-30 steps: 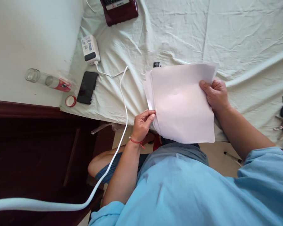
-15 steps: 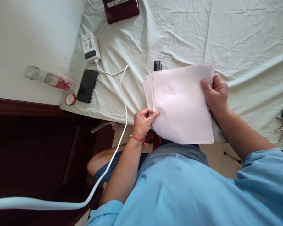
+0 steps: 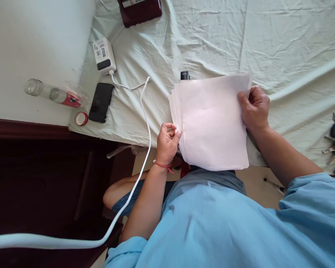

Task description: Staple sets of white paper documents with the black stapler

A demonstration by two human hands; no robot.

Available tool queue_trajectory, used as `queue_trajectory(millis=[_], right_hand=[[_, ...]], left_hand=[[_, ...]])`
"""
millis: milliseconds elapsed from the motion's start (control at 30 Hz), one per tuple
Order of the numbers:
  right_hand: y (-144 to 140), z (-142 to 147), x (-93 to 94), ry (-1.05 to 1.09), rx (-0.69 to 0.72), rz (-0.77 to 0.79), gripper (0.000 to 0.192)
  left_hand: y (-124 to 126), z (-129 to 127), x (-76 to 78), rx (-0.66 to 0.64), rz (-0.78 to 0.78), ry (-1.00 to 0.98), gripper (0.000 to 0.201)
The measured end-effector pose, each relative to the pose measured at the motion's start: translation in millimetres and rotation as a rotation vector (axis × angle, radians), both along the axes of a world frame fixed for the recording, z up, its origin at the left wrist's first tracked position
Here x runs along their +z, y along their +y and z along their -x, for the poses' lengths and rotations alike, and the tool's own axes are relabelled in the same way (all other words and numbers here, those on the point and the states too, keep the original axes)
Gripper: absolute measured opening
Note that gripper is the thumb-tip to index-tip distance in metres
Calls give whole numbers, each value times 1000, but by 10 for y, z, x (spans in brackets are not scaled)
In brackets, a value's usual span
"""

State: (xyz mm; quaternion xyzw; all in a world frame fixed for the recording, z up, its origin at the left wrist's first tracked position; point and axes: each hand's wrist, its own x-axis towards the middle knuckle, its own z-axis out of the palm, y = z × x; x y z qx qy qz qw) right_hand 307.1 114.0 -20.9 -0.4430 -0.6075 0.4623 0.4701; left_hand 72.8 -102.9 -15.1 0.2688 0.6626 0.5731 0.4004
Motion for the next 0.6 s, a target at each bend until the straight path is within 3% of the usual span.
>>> queue_trajectory(millis=[300, 600], right_hand=[[-4, 1, 33, 81, 66, -1, 58], [-13, -11, 33, 89, 115, -9, 48]], left_hand=[[22, 10, 83, 0, 21, -61, 28], [7, 43, 85, -5, 17, -103, 44]])
